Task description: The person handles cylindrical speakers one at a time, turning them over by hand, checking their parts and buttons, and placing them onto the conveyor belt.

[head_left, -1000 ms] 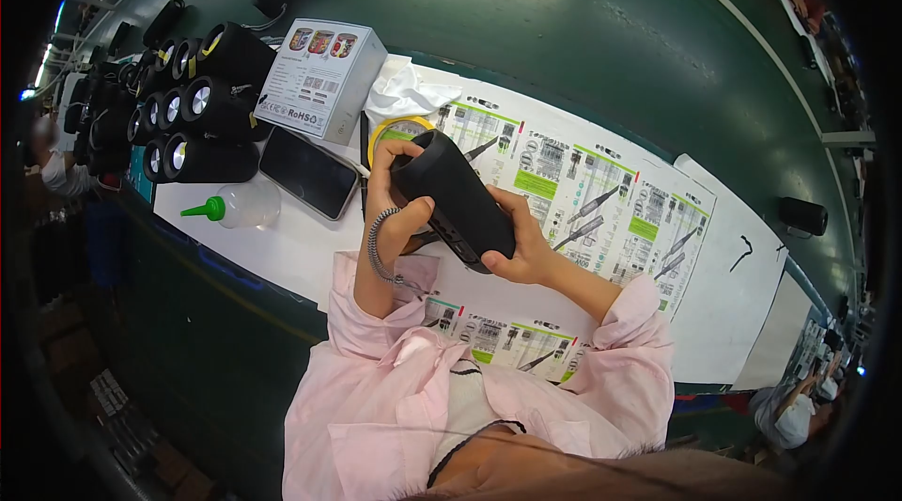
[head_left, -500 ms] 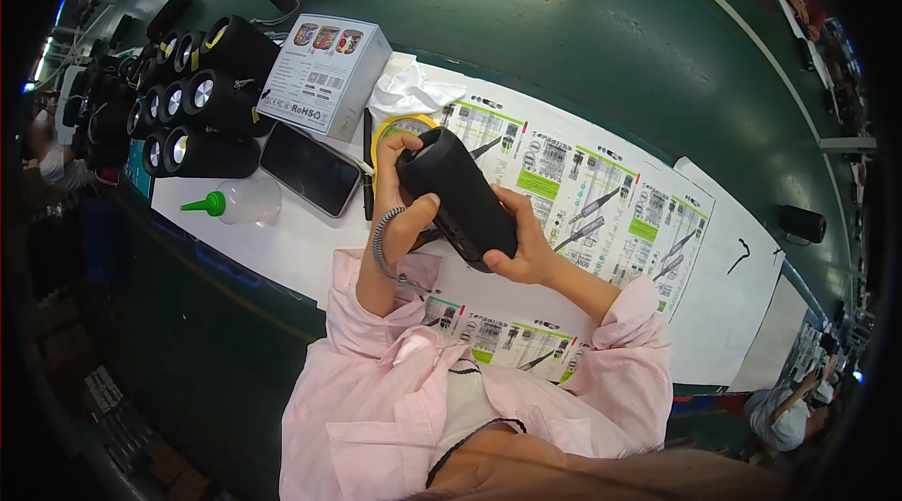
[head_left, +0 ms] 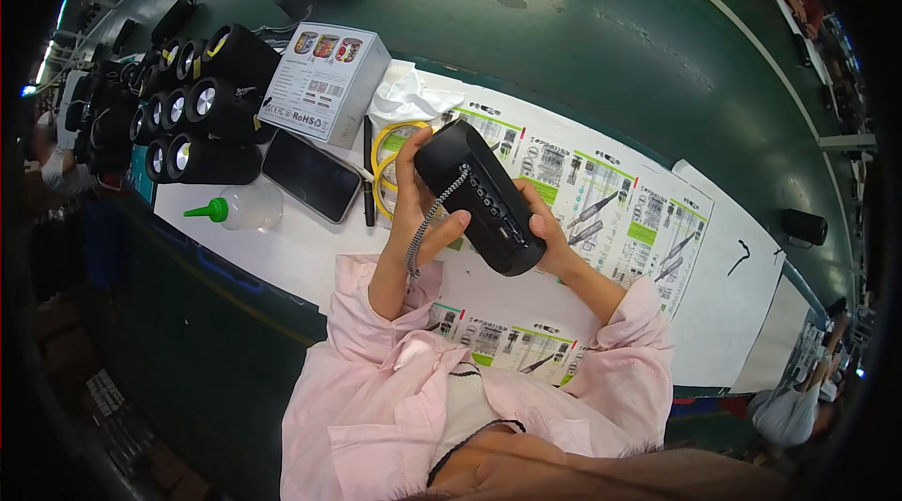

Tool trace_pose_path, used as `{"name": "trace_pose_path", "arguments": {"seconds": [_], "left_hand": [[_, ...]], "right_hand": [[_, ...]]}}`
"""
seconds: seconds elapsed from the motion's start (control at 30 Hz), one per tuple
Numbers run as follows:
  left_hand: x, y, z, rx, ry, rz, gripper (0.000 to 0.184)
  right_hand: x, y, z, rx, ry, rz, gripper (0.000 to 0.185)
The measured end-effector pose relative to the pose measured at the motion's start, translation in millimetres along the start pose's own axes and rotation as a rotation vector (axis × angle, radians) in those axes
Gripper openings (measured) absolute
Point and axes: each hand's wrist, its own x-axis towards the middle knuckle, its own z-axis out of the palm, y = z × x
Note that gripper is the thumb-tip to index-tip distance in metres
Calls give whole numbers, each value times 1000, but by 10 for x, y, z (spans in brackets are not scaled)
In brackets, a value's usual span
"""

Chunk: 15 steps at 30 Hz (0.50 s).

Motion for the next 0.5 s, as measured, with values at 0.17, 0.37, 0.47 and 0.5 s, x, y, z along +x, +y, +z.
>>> {"name": "trace_pose_path", "arguments": {"seconds": [0.17,0.37,0.47,0.5], "left_hand": [[8,-9,7,34,15,-17,89],[17,12,78,25,93,-84,87],[16,17,115,44,153,-91,83],[15,10,116,52,164,-80,82]], "right_hand": [[0,8,-6,114,-33,45,63],[7,11,-25,145,-46,51,62],[11,42,-50,162,-58,66,63],[10,50,-58,166,-62,72,63]]}}
